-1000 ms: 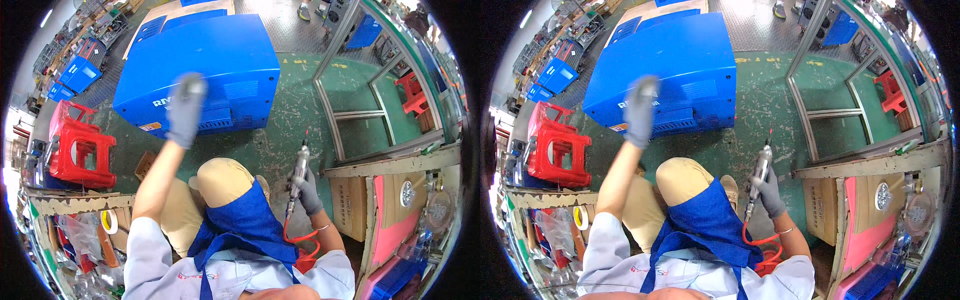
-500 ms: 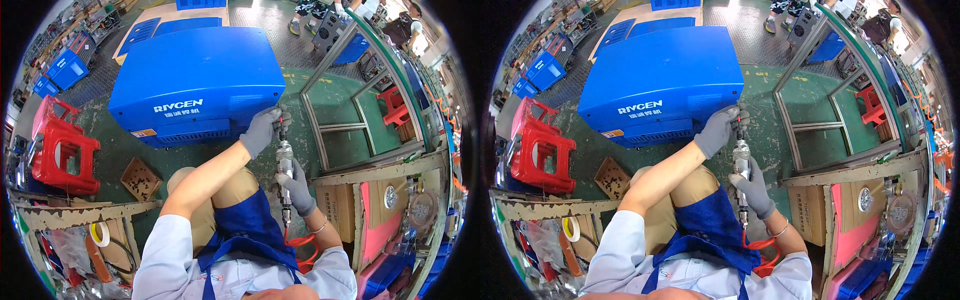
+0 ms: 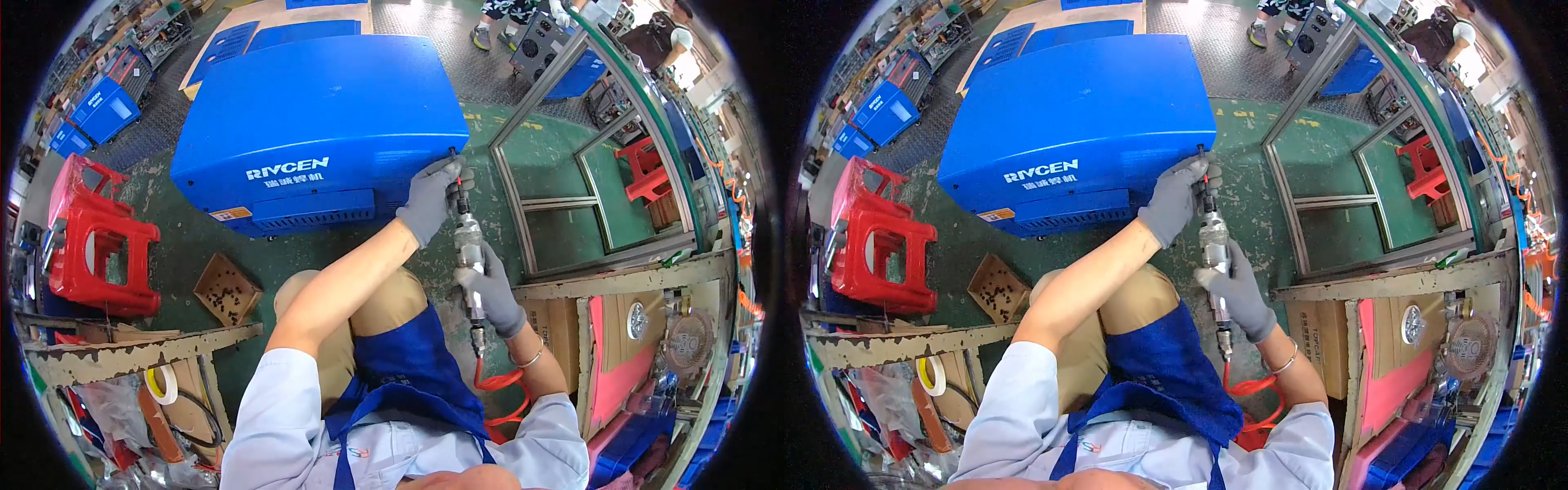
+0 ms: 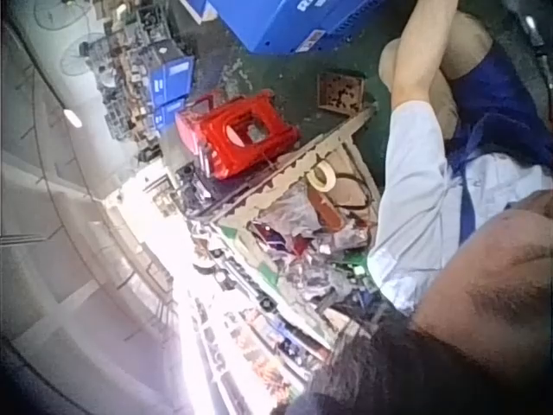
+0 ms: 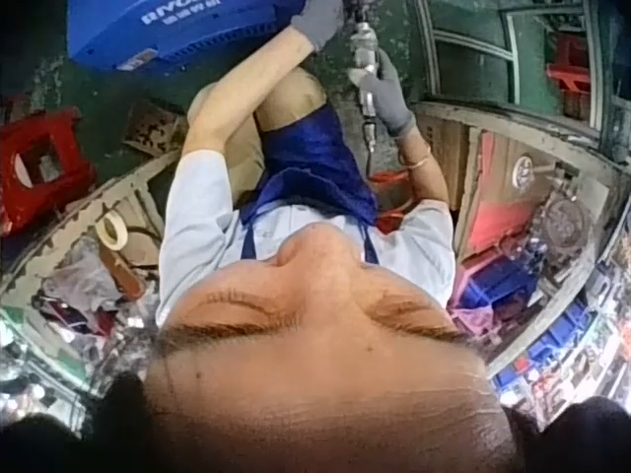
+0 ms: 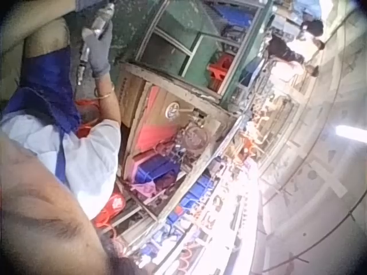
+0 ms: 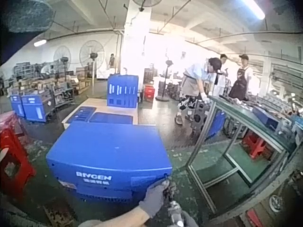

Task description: The person assembles an electronic enclosure by securing an enclosure panel to an electronic unit with screws, using a pneumatic screwdriver.

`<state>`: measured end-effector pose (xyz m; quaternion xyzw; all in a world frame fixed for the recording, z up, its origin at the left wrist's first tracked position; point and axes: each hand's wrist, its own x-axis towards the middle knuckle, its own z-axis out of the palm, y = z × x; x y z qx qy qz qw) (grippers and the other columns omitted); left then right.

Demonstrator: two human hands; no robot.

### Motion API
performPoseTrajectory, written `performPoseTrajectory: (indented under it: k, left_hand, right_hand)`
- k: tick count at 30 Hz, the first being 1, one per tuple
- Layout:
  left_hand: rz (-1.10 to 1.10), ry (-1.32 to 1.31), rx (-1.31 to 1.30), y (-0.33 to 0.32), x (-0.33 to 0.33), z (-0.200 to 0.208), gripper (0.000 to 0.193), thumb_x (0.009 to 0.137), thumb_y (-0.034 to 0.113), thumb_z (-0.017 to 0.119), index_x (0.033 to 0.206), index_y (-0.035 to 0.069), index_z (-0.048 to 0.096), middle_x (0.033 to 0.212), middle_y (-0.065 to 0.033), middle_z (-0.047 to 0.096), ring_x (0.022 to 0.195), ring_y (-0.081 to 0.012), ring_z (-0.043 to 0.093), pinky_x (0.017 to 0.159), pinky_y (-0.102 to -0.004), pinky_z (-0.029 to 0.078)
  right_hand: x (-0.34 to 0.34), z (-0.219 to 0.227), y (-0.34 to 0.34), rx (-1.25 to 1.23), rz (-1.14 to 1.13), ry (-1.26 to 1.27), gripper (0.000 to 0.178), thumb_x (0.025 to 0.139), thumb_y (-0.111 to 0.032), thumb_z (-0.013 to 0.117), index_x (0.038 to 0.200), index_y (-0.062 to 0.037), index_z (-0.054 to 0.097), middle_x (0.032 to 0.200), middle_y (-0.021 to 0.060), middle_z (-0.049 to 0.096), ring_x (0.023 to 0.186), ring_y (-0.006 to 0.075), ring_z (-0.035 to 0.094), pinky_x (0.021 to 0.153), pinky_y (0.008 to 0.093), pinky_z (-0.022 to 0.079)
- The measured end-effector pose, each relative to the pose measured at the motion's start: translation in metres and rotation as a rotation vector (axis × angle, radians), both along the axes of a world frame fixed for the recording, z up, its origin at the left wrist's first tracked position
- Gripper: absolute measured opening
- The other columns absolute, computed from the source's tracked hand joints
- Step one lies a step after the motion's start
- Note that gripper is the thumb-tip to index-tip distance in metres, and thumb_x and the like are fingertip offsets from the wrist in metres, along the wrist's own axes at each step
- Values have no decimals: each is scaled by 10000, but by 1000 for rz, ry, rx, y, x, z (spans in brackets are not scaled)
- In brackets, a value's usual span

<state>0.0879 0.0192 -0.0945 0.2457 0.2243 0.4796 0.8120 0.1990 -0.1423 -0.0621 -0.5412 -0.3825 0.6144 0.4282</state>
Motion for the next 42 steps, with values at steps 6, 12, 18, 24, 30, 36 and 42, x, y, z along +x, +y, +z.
performPoseTrajectory:
  k: [6, 12, 18, 24, 30, 36, 42]
  left_hand:
    - [62, 239, -82, -2, 5, 18, 160, 893, 206, 654, 985, 75, 662, 941, -67, 681, 831, -153, 641, 690, -293, 512]
    - [-36, -111, -214, 18, 7, 4, 245, 949, 263, 550, 1040, 43, 603, 976, -96, 675, 895, -219, 654, 695, -335, 530]
    - [-92, -218, -263, 22, 11, 9, 258, 960, 242, 514, 1084, 18, 547, 1053, -142, 654, 953, -257, 646, 767, -402, 547]
    - [-87, -102, -211, 30, 2, 2, 205, 932, 215, 551, 1054, 55, 588, 1051, -134, 657, 919, -261, 643, 754, -379, 534]
    - [-145, 304, -157, 14, -12, -52, 280, 879, 191, 505, 1105, 50, 590, 1044, -100, 657, 853, -202, 634, 573, -271, 491]
    - [-273, 182, -258, 16, -21, -90, 277, 866, 132, 501, 1116, 65, 600, 955, -54, 644, 783, -140, 610, 484, -208, 427]
    - [-216, 414, -82, 15, -13, -96, 217, 920, 219, 562, 1075, 88, 639, 949, -25, 626, 661, -81, 515, 483, -191, 417]
  right_hand:
    - [3, 12, 3, -125, 79, 1363, 763, 863, -411, 588, 1418, 40, 320, 829, 38, 527, 539, 104, 454, 637, 331, 496]
    - [-4, 22, -1, -86, -23, 513, 414, 953, -495, 455, 1027, -92, 514, 785, 70, 581, 552, 162, 567, 609, 363, 525]
    - [5, 11, -3, -89, 4, 542, 450, 938, -550, 456, 1013, -113, 535, 794, 63, 585, 579, 159, 564, 626, 352, 512]
    - [6, 9, -18, -66, -23, 430, 428, 915, -470, 535, 1107, -89, 504, 813, 44, 579, 585, 132, 575, 564, 299, 516]
    - [13, -33, -39, 52, -30, 14, 508, 836, -302, 669, 1225, -28, 491, 1018, 51, 571, 904, 125, 559, 777, 286, 482]
    - [4, -54, -22, 53, -29, -85, 591, 818, -322, 701, 1257, -17, 449, 926, 64, 555, 691, 111, 578, 612, 268, 511]
    - [-4, -66, -4, 27, -43, -36, 595, 822, -309, 698, 1269, -22, 429, 863, 56, 542, 581, 101, 565, 500, 254, 492]
